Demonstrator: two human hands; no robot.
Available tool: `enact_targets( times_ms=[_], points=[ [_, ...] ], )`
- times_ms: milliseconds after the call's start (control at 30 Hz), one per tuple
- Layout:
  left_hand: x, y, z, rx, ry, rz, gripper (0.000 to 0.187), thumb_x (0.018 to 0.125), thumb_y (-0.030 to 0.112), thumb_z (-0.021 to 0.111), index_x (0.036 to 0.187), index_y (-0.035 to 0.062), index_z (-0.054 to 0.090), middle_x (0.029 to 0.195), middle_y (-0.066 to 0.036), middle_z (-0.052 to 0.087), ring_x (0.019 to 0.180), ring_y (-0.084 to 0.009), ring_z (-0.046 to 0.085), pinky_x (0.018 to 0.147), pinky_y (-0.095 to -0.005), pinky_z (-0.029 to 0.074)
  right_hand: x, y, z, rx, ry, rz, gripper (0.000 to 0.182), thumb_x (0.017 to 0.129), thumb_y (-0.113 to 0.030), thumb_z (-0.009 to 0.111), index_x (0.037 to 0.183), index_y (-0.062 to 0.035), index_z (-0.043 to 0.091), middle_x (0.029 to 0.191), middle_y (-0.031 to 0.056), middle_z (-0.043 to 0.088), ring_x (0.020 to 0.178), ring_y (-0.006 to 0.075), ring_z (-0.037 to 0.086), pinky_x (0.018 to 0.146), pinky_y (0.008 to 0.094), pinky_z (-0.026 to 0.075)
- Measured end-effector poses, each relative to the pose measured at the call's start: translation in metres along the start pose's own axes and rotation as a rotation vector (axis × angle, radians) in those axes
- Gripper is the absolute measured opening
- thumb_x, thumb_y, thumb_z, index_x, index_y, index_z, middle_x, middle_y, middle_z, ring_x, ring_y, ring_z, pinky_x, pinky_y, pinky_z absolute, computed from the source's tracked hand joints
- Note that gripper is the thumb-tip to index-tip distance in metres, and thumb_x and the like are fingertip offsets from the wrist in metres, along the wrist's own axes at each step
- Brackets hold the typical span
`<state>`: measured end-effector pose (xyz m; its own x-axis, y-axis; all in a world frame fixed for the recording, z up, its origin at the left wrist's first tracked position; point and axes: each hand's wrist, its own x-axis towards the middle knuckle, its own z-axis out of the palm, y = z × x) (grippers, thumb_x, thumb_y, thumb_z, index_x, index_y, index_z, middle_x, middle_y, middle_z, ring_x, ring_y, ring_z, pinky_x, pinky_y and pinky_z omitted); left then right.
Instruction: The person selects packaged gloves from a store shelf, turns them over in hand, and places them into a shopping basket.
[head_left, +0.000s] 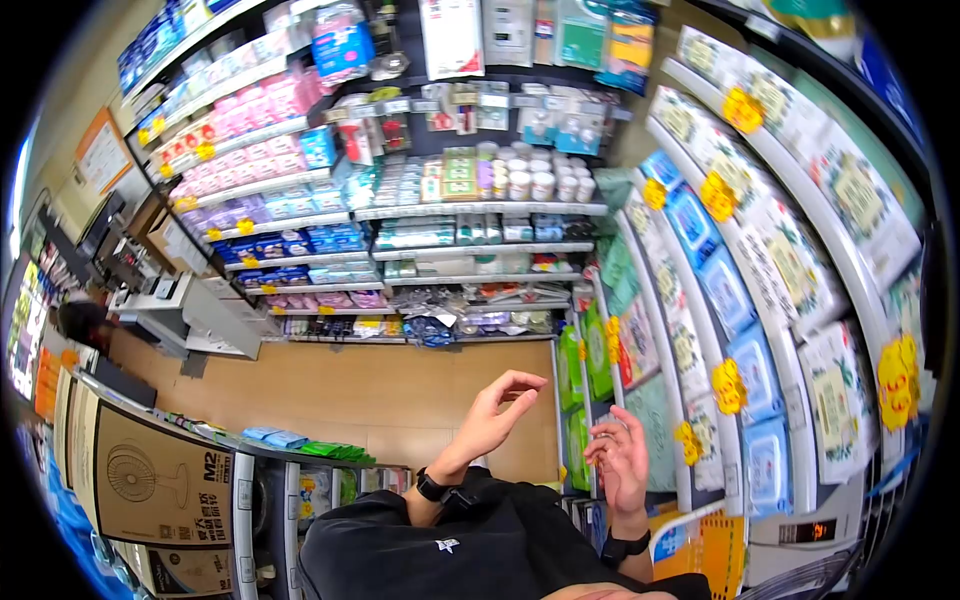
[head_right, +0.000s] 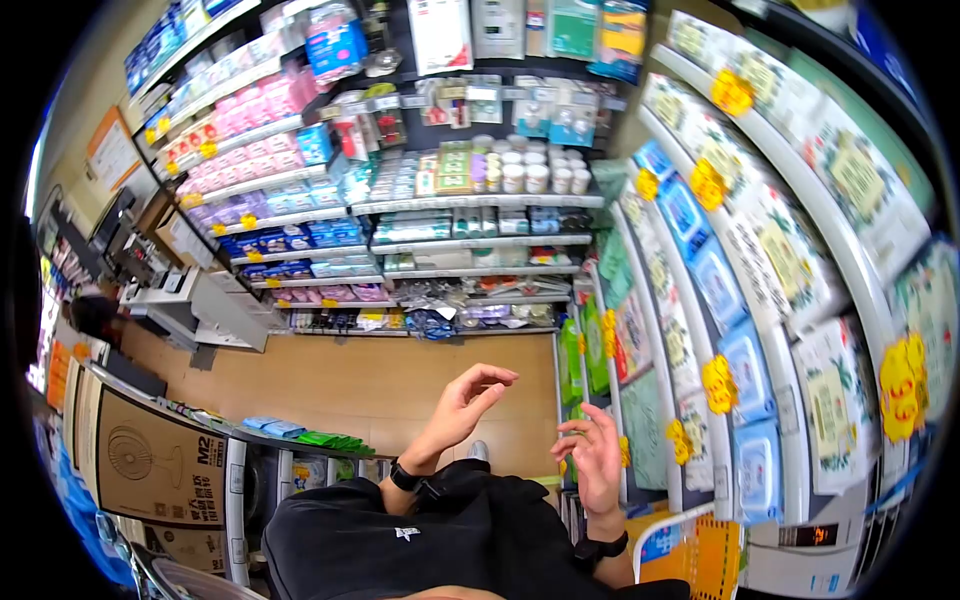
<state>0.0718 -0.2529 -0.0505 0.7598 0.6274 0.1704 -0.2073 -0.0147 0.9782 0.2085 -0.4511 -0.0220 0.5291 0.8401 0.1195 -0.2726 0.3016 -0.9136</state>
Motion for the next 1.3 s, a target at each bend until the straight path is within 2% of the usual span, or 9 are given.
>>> enact_targets(
  times_ms=[100,333,800,900,1133,1300],
  points=[
    [0.006,0.009,-0.048,-0.014,0.085,0.022,0.019,0.099,0.009,0.057,0.116,0.0008,0.061,0.121,-0.01,0.065,0.114,-0.017,0.059,0.101,-0.032,0.045,0.038,0.016,0.028,0.029,-0.058,0.004,0.065,0.09,-0.02,0.061,0.144,0.0025,0.032,0.119,0.0199,0.057,0.091,0.0222,0.063,0.08,0.0323,0.05],
    [0.005,0.029,-0.132,-0.019,0.281,0.003,0.019,0.099,0.007,0.056,0.116,-0.0001,0.061,0.119,-0.01,0.065,0.113,-0.0178,0.06,0.101,-0.0325,0.046,0.107,0.046,0.09,0.073,-0.21,0.059,0.063,0.09,-0.013,0.057,0.145,0.0025,0.031,0.121,0.02,0.055,0.093,0.0228,0.063,0.081,0.0323,0.05],
    [0.016,0.035,-0.22,-0.072,0.597,0.044,0.019,0.098,0.012,0.058,0.114,0.0014,0.062,0.117,-0.009,0.067,0.109,-0.0165,0.062,0.093,-0.0305,0.046,0.227,0.082,0.159,0.076,-0.406,0.123,0.064,0.089,-0.015,0.06,0.143,0.0022,0.033,0.123,0.0196,0.055,0.093,0.0227,0.063,0.08,0.0324,0.05],
    [0.03,0.03,-0.241,-0.08,0.661,0.052,0.018,0.099,0.007,0.056,0.114,-0.002,0.061,0.116,-0.012,0.067,0.11,-0.0181,0.062,0.1,-0.0318,0.047,0.261,0.093,0.17,0.072,-0.447,0.126,0.064,0.089,-0.016,0.06,0.144,0.002,0.033,0.123,0.0195,0.055,0.093,0.0221,0.063,0.08,0.0323,0.05],
    [0.097,0.038,-0.293,-0.047,0.736,0.083,0.018,0.099,0.007,0.057,0.114,-0.0021,0.06,0.116,-0.013,0.066,0.11,-0.0186,0.062,0.1,-0.0318,0.047,0.354,0.112,0.191,0.081,-0.502,0.089,0.064,0.09,-0.017,0.06,0.144,0.0027,0.033,0.122,0.0196,0.056,0.093,0.0206,0.063,0.079,0.0312,0.05],
    [0.157,0.047,-0.332,0.004,0.716,0.157,0.018,0.099,0.007,0.057,0.115,-0.0009,0.06,0.116,-0.011,0.067,0.11,-0.0171,0.062,0.099,-0.0303,0.046,0.426,0.111,0.211,0.082,-0.533,0.011,0.063,0.09,-0.016,0.059,0.144,0.0035,0.032,0.122,0.0195,0.055,0.094,0.0202,0.062,0.079,0.0307,0.05]
  ],
)
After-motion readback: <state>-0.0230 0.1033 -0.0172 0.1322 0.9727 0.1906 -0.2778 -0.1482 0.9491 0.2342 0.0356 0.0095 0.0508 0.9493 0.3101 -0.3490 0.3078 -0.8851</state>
